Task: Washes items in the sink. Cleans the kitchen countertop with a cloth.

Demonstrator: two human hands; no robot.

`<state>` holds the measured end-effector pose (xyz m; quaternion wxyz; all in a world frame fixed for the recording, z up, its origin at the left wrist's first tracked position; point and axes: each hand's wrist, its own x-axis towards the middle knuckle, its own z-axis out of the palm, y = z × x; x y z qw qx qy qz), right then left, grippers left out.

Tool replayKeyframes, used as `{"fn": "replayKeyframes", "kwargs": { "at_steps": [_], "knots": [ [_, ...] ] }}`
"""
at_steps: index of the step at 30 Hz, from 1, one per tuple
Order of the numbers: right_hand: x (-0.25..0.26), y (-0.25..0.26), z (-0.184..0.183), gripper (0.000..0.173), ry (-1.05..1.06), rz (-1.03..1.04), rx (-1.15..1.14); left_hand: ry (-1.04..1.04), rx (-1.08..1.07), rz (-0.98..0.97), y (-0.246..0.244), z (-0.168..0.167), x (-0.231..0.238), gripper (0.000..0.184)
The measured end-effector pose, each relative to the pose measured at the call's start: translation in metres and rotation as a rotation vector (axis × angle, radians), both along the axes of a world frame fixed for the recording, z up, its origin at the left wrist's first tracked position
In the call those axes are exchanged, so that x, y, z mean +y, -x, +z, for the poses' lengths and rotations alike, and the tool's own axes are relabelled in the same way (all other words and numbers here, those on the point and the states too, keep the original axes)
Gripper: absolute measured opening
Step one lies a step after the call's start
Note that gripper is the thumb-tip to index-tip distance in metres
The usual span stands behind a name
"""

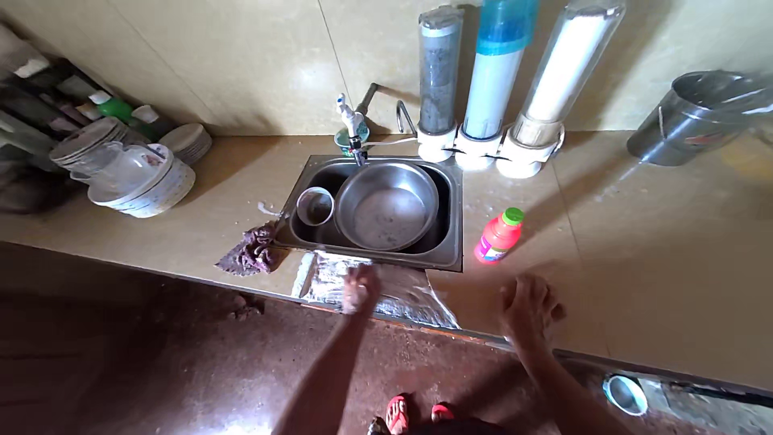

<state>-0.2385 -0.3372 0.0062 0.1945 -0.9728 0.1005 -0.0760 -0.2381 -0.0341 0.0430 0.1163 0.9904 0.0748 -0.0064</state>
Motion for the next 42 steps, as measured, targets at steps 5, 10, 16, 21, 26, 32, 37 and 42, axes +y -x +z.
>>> {"fn": "replayKeyframes", "kwargs": {
  "at_steps": [5, 10, 16, 21, 26, 32, 37, 42],
  "knots": [
    [-0.002, 0.001, 0.001, 0.051, -0.010, 0.021, -0.012, 0.129, -0.231, -0.281, 0.005, -0.026, -0.008, 0.023],
    [0.000, 0.002, 0.000, 0.053, 0.008, 0.007, -0.009, 0.023, -0.033, -0.051, -0.005, -0.006, 0.072, 0.032],
    [0.000, 0.003, 0.000, 0.051, 0.019, 0.028, -0.052, 0.109, -0.220, -0.387, -0.002, -0.027, -0.036, 0.026],
    [-0.004, 0.003, -0.001, 0.052, 0.020, 0.032, -0.040, 0.100, -0.169, -0.219, 0.003, -0.014, 0.042, 0.026],
    [0.000, 0.002, 0.000, 0.052, 0.038, 0.006, -0.055, 0.162, -0.142, 0.276, -0.011, 0.034, 0.106, 0.038],
    [0.000, 0.001, 0.001, 0.051, 0.025, 0.001, -0.022, 0.021, -0.081, 0.307, -0.011, -0.003, 0.086, 0.046],
    [0.002, 0.003, 0.000, 0.050, 0.022, 0.002, -0.003, 0.090, -0.204, 0.105, -0.004, -0.016, 0.019, 0.036],
    [0.000, 0.003, 0.003, 0.053, 0.030, 0.005, 0.018, 0.061, -0.070, 0.217, 0.004, -0.005, 0.100, 0.039]
  ]
}}
